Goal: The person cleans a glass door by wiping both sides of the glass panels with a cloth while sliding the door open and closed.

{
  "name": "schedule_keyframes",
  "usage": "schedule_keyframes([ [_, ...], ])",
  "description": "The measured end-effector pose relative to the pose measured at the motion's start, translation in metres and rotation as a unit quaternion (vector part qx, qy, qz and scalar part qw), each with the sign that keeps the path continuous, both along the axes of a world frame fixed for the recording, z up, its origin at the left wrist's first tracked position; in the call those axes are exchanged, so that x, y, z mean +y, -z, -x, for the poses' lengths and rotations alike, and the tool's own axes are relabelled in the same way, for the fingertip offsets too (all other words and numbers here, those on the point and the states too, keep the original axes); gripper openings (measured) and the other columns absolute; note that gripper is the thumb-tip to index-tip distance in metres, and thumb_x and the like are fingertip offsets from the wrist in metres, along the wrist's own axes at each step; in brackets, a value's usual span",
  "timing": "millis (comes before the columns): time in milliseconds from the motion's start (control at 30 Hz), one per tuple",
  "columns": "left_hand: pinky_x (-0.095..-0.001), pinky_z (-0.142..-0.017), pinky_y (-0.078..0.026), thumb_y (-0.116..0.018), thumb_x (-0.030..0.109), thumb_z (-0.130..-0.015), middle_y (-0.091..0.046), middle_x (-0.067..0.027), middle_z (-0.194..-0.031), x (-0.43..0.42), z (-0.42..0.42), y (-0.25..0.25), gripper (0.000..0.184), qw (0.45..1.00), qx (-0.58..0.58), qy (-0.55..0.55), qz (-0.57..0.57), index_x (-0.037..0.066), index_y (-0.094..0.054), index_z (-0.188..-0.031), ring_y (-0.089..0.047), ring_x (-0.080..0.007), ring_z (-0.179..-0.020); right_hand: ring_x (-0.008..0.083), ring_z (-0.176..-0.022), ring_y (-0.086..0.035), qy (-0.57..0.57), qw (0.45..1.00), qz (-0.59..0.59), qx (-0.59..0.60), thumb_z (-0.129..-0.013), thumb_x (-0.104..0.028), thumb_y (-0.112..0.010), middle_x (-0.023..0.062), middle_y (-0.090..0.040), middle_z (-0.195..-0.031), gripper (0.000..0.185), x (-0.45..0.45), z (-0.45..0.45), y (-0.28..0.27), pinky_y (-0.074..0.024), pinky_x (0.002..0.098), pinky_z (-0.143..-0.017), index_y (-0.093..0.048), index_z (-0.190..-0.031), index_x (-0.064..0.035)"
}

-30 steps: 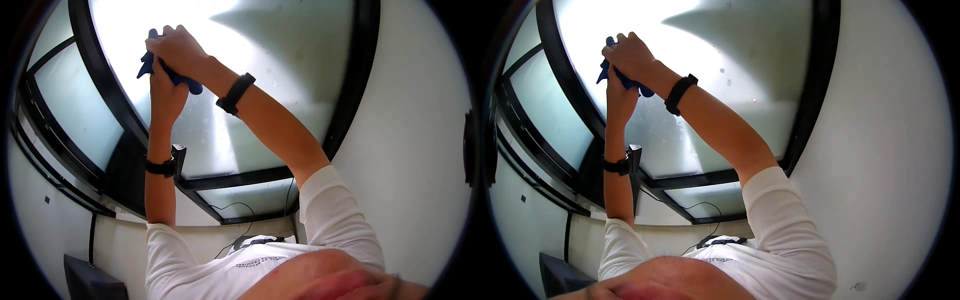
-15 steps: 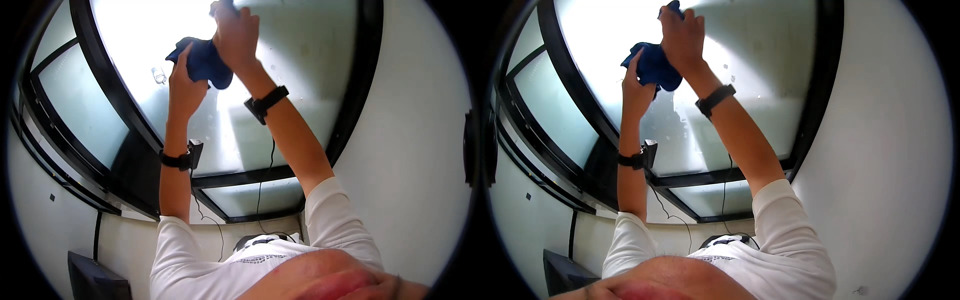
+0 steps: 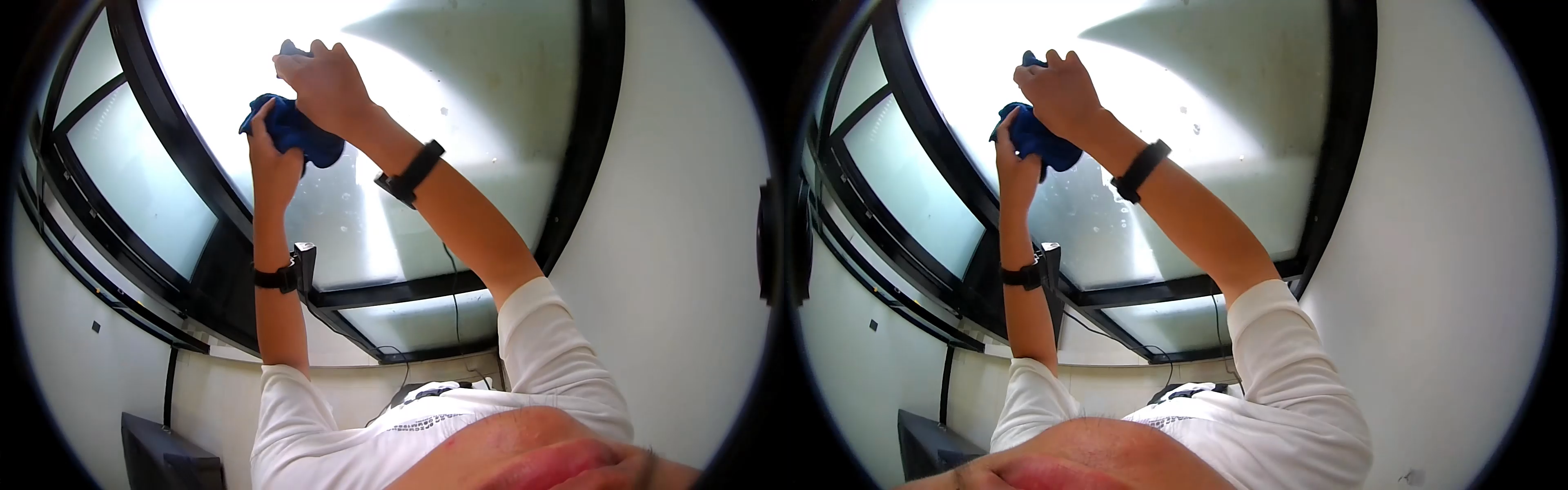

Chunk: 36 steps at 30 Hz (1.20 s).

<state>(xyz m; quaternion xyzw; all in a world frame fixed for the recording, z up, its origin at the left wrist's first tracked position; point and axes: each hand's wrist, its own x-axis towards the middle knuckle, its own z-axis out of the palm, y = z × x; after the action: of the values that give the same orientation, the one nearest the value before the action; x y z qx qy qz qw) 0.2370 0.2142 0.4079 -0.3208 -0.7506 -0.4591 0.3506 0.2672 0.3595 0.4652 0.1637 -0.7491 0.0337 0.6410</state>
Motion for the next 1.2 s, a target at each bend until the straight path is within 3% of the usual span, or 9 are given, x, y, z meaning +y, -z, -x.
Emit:
schedule_keyframes([
  [200,-0.0368,-0.098,-0.047,-0.060,-0.004,-0.074,-0.055,-0.0205,-0.127,0.023,-0.019,0.005,0.071,0.998,0.063,0.020,-0.002,0.009,-0.040,-0.141,-0.059,-0.0320,-0.114,0.0187,-0.084,-0.064,0.043,0.993,0.016,0.104,-0.080,-0.009,-0.070,0.0073,-0.071,-0.099,0.018,0.025,-0.022,0.014,-0.0462,0.0297,-0.066,-0.059,-0.095,-0.0103],
  [400,-0.0269,-0.067,-0.054,-0.063,-0.003,-0.072,-0.070,-0.0102,-0.086,0.016,-0.014,0.037,0.048,0.981,0.001,0.190,0.044,0.006,-0.063,-0.118,-0.068,-0.0156,-0.072,0.0312,-0.075,-0.057,-0.074,0.992,0.057,0.087,-0.083,-0.003,-0.055,0.0156,-0.066,-0.088,0.010,0.064,-0.013,0.017,-0.0453,0.0408,-0.068,-0.059,-0.091,-0.0043],
  [467,-0.0266,-0.066,-0.054,-0.064,-0.001,-0.074,-0.070,-0.0101,-0.084,-0.004,-0.012,0.049,0.043,0.971,-0.041,0.215,0.094,0.005,-0.063,-0.117,-0.068,-0.0156,-0.070,0.0306,-0.075,-0.057,-0.049,0.992,0.095,-0.070,-0.081,0.004,-0.053,0.0169,-0.065,-0.084,0.009,0.070,-0.025,0.039,-0.0458,0.0384,-0.068,-0.048,-0.078,-0.0032],
  [667,-0.0269,-0.077,-0.049,-0.073,0.005,-0.078,-0.065,-0.0057,-0.080,-0.109,0.000,0.109,0.036,0.928,-0.061,0.330,0.160,0.005,-0.062,-0.112,-0.063,-0.0142,-0.074,0.0203,-0.064,-0.050,-0.001,0.963,0.263,0.053,-0.084,0.001,-0.060,0.0099,-0.049,-0.069,0.017,-0.013,-0.030,0.123,-0.0434,0.0298,-0.064,-0.045,-0.080,-0.0031],
  [800,-0.0344,-0.090,-0.044,-0.066,0.005,-0.080,-0.060,-0.0126,-0.106,-0.171,0.014,0.146,0.036,0.956,0.104,0.273,0.025,0.009,-0.061,-0.116,-0.055,-0.0239,-0.103,0.0086,-0.069,-0.046,-0.028,0.950,0.306,0.061,-0.088,-0.010,-0.071,0.0000,-0.046,-0.073,0.028,-0.106,0.001,0.161,-0.0418,0.0245,-0.063,-0.044,-0.083,-0.0052],
  [933,-0.0332,-0.096,-0.041,-0.050,0.023,-0.096,-0.055,-0.0115,-0.115,-0.212,0.067,0.181,0.037,0.900,-0.061,0.363,-0.235,0.005,-0.051,-0.128,-0.052,-0.0226,-0.108,0.0136,-0.078,-0.058,-0.141,0.924,0.354,0.025,-0.087,-0.006,-0.070,0.0095,-0.059,-0.088,0.022,-0.175,0.044,0.185,-0.0465,0.0244,-0.069,-0.049,-0.092,-0.0023],
  [967,-0.0316,-0.098,-0.047,-0.036,0.053,-0.100,-0.055,-0.0108,-0.126,-0.213,0.077,0.180,0.054,0.906,-0.088,0.334,-0.247,0.009,-0.054,-0.126,-0.058,-0.0205,-0.116,0.0137,-0.083,-0.060,-0.153,0.940,0.302,0.040,-0.088,-0.010,-0.071,0.0140,-0.061,-0.098,0.028,-0.184,0.052,0.183,-0.0460,0.0215,-0.070,-0.045,-0.096,-0.0043],
  [1000,-0.0276,-0.092,-0.042,-0.038,0.035,-0.104,-0.057,-0.0079,-0.109,-0.210,0.092,0.180,0.042,0.872,-0.041,0.376,-0.311,0.000,-0.051,-0.124,-0.054,-0.0151,-0.101,0.0137,-0.088,-0.062,-0.160,0.952,0.257,0.051,-0.089,-0.013,-0.072,0.0184,-0.064,-0.108,0.034,-0.192,0.057,0.189,-0.0455,0.0186,-0.072,-0.040,-0.100,-0.0063],
  [1200,-0.0275,-0.079,-0.045,-0.030,0.049,-0.105,-0.059,-0.0024,-0.090,-0.195,0.127,0.268,0.055,0.753,-0.355,0.421,-0.361,0.005,-0.061,-0.095,-0.053,-0.0102,-0.085,0.0308,-0.115,-0.055,-0.083,0.969,0.226,-0.060,-0.088,-0.008,-0.070,0.0229,-0.051,-0.124,0.034,-0.230,0.069,0.271,-0.0467,0.0366,-0.093,-0.039,-0.102,-0.0051],
])
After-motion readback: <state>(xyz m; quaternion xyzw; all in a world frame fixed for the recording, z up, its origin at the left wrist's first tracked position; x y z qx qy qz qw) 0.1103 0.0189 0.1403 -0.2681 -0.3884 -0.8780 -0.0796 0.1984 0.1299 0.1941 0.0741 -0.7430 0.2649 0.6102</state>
